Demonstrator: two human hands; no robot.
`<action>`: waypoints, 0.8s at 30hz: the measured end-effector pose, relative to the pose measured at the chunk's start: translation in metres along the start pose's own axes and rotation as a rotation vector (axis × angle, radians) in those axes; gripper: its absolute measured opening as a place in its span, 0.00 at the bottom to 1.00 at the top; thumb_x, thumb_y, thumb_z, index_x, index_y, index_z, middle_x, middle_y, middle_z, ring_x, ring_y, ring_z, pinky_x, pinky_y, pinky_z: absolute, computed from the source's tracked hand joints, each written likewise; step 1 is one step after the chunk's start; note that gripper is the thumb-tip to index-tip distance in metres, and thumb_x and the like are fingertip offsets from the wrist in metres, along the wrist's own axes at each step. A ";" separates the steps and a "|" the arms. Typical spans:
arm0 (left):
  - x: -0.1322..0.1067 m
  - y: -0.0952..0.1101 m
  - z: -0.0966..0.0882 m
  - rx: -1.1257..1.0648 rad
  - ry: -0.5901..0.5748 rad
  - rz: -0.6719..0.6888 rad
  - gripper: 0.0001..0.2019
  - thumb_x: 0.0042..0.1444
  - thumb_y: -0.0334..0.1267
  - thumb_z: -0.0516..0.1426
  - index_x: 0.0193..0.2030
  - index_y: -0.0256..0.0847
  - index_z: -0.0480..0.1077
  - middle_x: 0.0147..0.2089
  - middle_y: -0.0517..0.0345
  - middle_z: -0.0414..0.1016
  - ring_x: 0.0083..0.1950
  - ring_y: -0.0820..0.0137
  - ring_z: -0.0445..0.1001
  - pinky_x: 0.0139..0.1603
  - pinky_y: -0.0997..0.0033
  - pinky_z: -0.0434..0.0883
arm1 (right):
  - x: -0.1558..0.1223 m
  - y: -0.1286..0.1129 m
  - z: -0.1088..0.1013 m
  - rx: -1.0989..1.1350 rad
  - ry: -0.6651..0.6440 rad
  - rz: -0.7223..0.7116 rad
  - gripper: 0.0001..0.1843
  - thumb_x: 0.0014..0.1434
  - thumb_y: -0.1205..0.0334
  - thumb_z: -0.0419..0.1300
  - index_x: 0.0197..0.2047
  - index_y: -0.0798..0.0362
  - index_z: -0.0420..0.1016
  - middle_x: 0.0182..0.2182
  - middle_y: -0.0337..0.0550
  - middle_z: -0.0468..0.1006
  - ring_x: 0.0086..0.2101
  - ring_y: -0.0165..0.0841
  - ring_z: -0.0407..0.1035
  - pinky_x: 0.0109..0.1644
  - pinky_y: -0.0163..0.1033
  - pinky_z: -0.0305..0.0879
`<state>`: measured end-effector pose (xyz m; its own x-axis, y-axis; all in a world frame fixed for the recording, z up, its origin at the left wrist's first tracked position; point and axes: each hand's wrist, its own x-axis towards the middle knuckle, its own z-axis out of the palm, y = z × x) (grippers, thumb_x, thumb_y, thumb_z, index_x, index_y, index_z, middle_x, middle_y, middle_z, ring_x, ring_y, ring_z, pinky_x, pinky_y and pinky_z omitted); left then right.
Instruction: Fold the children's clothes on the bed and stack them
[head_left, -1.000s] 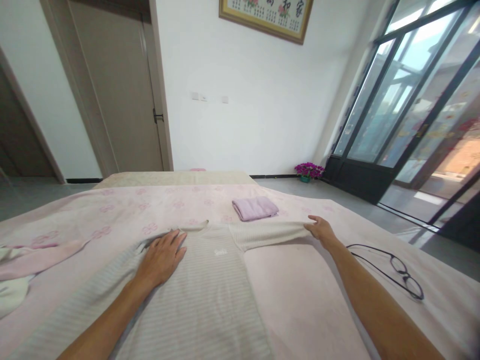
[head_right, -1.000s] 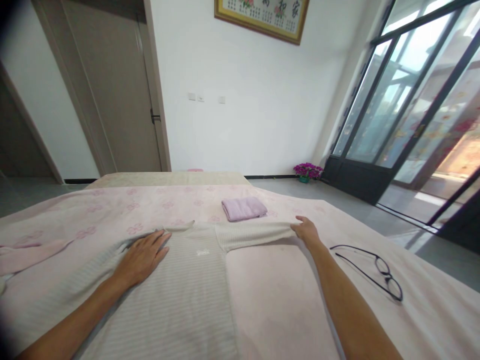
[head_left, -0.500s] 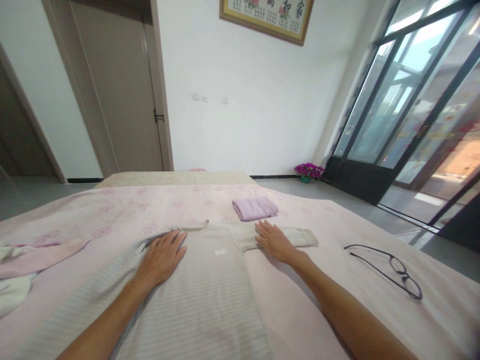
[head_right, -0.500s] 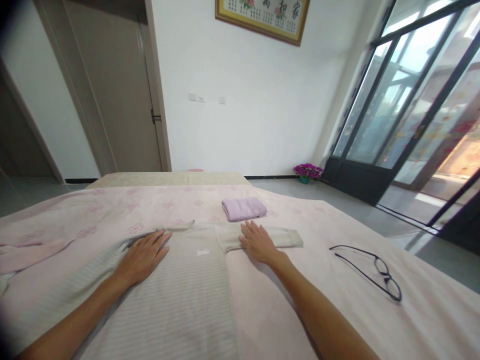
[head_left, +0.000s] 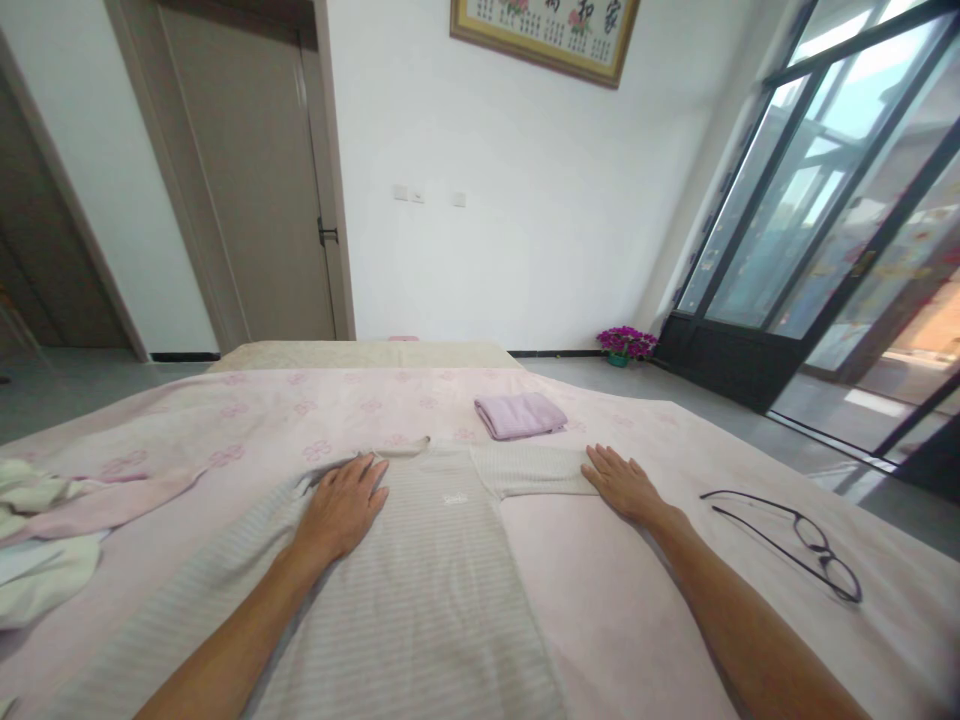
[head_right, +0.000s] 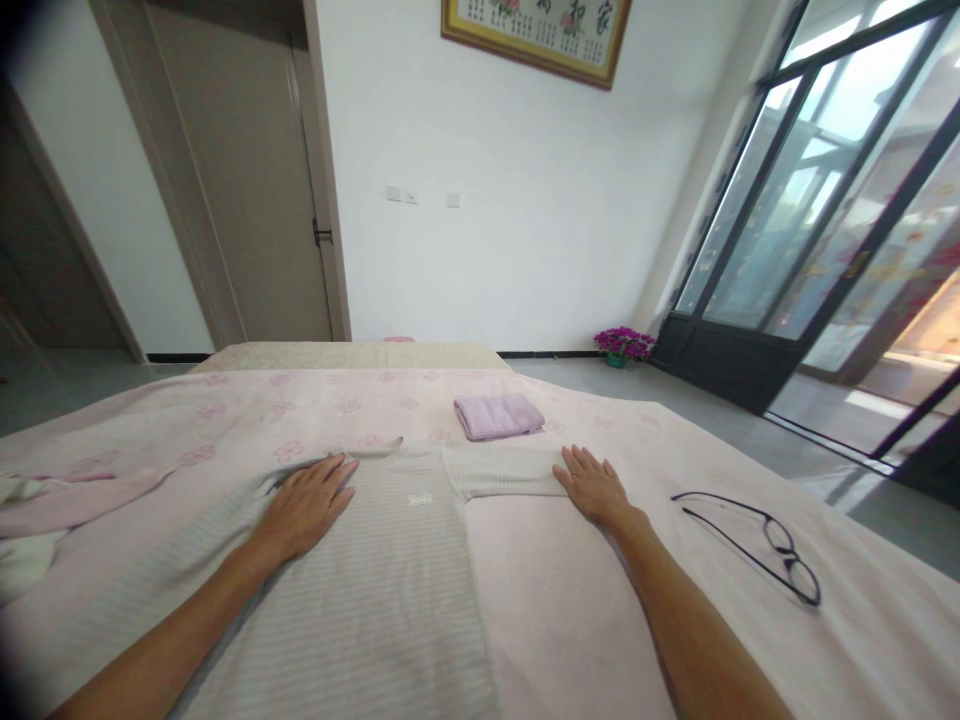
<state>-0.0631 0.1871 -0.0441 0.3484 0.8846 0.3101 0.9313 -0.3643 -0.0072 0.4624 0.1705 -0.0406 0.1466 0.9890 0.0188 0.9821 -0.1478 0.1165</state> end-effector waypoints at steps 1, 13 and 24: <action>0.000 0.000 0.000 -0.003 0.001 -0.004 0.24 0.67 0.45 0.46 0.67 0.43 0.63 0.69 0.47 0.62 0.69 0.59 0.60 0.66 0.56 0.57 | 0.000 0.006 0.000 -0.009 -0.005 0.037 0.34 0.69 0.48 0.35 0.74 0.51 0.46 0.72 0.46 0.45 0.70 0.43 0.40 0.70 0.57 0.41; -0.001 0.005 -0.010 -0.075 0.048 -0.039 0.21 0.66 0.43 0.49 0.63 0.42 0.65 0.67 0.47 0.65 0.68 0.59 0.62 0.66 0.56 0.59 | -0.013 -0.106 -0.027 -0.129 0.221 -0.255 0.26 0.70 0.59 0.40 0.66 0.48 0.65 0.69 0.49 0.56 0.68 0.49 0.47 0.65 0.58 0.51; -0.030 0.008 -0.027 -0.161 0.014 -0.018 0.18 0.66 0.37 0.49 0.60 0.40 0.69 0.64 0.49 0.70 0.65 0.64 0.66 0.66 0.63 0.60 | -0.053 -0.185 -0.016 0.062 0.208 -0.234 0.33 0.69 0.49 0.39 0.71 0.55 0.55 0.70 0.53 0.54 0.68 0.47 0.47 0.68 0.58 0.44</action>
<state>-0.0694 0.1497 -0.0279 0.3292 0.8878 0.3216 0.9078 -0.3913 0.1510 0.2707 0.1452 -0.0474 -0.1049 0.9738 0.2018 0.9926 0.0902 0.0810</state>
